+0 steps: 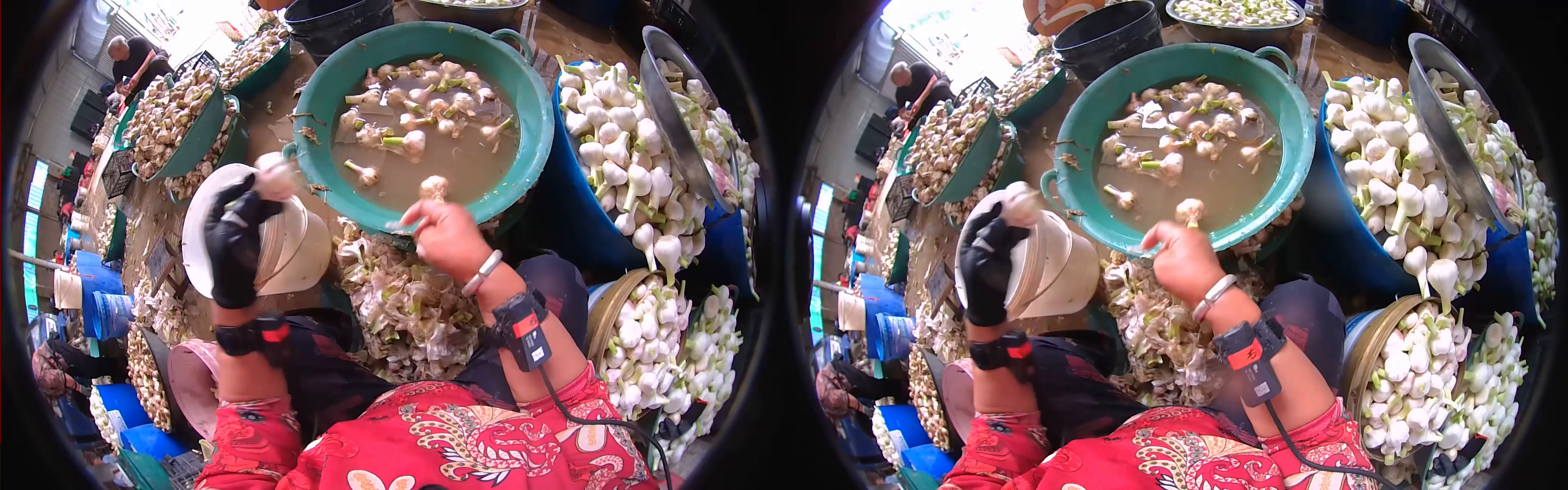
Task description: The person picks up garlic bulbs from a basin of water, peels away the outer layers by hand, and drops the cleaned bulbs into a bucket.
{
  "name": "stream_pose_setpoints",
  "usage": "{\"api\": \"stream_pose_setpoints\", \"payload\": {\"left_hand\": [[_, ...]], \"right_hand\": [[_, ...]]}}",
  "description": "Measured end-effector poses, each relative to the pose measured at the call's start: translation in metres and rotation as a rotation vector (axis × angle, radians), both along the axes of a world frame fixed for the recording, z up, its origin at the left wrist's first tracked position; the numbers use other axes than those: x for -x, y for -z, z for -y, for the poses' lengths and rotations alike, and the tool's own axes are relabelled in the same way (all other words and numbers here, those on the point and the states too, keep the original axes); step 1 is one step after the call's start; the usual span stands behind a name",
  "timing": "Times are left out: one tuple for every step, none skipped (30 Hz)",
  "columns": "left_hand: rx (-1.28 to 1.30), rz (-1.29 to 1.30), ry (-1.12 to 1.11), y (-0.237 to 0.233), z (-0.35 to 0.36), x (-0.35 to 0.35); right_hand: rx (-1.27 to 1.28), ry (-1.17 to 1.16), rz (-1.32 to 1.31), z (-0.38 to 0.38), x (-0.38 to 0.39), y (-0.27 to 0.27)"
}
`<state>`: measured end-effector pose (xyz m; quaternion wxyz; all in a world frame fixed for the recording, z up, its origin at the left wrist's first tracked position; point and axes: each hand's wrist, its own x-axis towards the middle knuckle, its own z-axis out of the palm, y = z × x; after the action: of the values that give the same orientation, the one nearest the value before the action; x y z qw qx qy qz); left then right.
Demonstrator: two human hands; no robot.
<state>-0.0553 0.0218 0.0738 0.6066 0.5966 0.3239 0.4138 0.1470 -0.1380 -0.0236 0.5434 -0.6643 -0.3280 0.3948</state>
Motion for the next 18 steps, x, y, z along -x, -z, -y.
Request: {"api": "stream_pose_setpoints", "payload": {"left_hand": [[-0.158,-0.169,-0.088,-0.001,-0.022,0.026],[-0.315,-0.339,-0.172,-0.002,-0.045,0.050],[-0.618,-0.616,-0.124,-0.008,-0.060,0.066],[-0.920,-0.892,-0.074,-0.018,-0.062,0.068],[-0.800,-0.829,-0.047,-0.019,-0.062,0.063],[-0.722,-0.758,0.001,-0.020,-0.052,0.039],[-0.642,-0.753,0.068,-0.025,-0.030,0.005],[-0.589,-0.705,0.226,-0.016,-0.024,-0.019],[-0.811,-0.708,0.449,-0.002,-0.023,-0.046],[-0.772,-0.630,0.596,0.017,-0.016,-0.074],[-0.845,-0.710,0.674,0.031,-0.010,-0.101],[-0.920,-0.791,0.750,0.043,-0.005,-0.126],[-1.049,-0.945,0.846,0.055,-0.002,-0.148],[-1.180,-1.099,0.937,0.067,0.001,-0.167],[-1.199,-1.184,1.001,0.079,0.009,-0.186],[-1.218,-1.269,1.064,0.090,0.015,-0.202],[-1.292,-1.294,1.113,0.100,0.017,-0.212],[-1.220,-1.321,1.097,0.121,0.014,-0.219]], "right_hand": [[-0.041,-0.189,0.220,0.004,0.004,0.010],[-0.063,-0.342,0.356,0.011,0.007,0.012],[0.046,-0.392,0.395,0.011,0.011,0.003],[0.156,-0.445,0.432,0.011,0.017,-0.007],[0.063,-0.384,0.361,0.010,0.020,-0.005],[0.062,-0.382,0.359,0.010,0.020,-0.010],[0.084,-0.374,0.394,0.010,0.017,-0.019],[0.106,-0.362,0.430,0.011,0.013,-0.024],[0.108,-0.350,0.433,0.013,0.010,-0.022],[0.078,-0.235,0.442,0.015,0.007,-0.018],[0.049,-0.122,0.450,0.017,0.004,-0.015],[0.051,-0.113,0.450,0.019,-0.001,-0.019],[0.020,0.074,0.434,0.021,-0.007,-0.026],[-0.014,0.261,0.418,0.021,-0.015,-0.030],[-0.063,0.327,0.539,0.024,-0.022,-0.028],[-0.066,0.339,0.545,0.025,-0.028,-0.030],[-0.059,0.421,0.462,0.027,-0.032,-0.036],[-0.051,0.500,0.379,0.028,-0.037,-0.041]]}}
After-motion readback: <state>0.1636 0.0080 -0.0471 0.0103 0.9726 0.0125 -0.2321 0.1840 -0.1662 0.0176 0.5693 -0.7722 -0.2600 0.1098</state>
